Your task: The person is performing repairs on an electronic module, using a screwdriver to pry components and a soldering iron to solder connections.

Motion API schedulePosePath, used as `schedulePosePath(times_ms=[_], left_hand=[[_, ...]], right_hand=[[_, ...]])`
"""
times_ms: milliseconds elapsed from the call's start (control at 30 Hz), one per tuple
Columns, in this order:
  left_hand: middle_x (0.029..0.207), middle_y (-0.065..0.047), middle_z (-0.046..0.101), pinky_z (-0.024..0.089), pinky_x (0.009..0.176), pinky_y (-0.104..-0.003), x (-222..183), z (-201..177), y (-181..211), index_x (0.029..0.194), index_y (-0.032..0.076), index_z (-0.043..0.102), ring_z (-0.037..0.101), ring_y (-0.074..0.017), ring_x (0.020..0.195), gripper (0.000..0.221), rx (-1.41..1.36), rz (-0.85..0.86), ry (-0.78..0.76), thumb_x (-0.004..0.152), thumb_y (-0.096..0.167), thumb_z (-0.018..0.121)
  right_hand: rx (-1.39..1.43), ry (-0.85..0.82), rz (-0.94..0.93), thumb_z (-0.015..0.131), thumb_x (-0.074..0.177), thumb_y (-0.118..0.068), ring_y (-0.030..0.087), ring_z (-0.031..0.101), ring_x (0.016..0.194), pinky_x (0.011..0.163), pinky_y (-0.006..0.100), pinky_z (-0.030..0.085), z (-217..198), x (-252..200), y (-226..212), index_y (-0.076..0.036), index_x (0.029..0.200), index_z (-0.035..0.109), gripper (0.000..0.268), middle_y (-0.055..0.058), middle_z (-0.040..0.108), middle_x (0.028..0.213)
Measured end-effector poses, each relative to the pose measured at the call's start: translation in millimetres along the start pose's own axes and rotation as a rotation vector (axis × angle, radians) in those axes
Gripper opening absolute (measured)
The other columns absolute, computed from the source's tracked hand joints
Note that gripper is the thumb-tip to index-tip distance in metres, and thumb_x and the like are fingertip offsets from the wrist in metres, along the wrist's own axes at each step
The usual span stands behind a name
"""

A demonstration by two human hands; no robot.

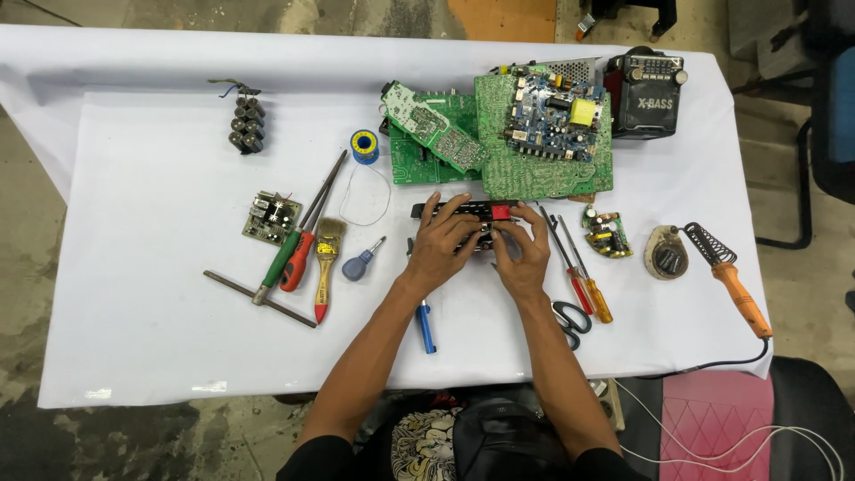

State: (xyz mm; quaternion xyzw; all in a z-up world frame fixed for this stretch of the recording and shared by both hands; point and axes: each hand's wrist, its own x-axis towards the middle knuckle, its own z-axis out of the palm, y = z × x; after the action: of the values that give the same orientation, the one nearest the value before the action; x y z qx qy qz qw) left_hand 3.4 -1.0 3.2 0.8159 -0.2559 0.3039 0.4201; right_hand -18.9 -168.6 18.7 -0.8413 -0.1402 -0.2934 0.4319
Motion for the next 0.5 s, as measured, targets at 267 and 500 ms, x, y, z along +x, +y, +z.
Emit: schedulePosePath(times_ms=[267, 500], left_hand=[[0.101, -0.005, 0.076, 0.018, 0.127, -0.048, -1.7, 2.9, -1.7, 0.094, 0.008, 0.073, 0.059, -0.0210, 0.133, 0.011, 0.000, -0.004, -0.002, 0.086, 0.006, 0.080], [0.101, -0.004, 0.077, 0.016, 0.127, -0.047, 0.2, -0.3, -0.3, 0.093, 0.008, 0.074, 0.058, -0.0211, 0.134, 0.012, -0.038, -0.027, -0.024, 0.085, 0.004, 0.082]], right_hand=[[0.029, -0.004, 0.058, 0.076, 0.091, -0.001, 0.042, 0.057, 0.129, 0.108, 0.054, 0.045, 6.1, -3.4, 12.2, -0.007, 0.098, 0.073, 0.009, 0.010, 0.058, 0.118], [0.065, -0.050, 0.033, 0.080, 0.090, -0.006, 0.044, 0.049, 0.137, 0.115, 0.056, 0.037, 7.0, -3.7, 12.6, -0.011, 0.103, 0.075, 0.015, 0.011, 0.053, 0.128]])
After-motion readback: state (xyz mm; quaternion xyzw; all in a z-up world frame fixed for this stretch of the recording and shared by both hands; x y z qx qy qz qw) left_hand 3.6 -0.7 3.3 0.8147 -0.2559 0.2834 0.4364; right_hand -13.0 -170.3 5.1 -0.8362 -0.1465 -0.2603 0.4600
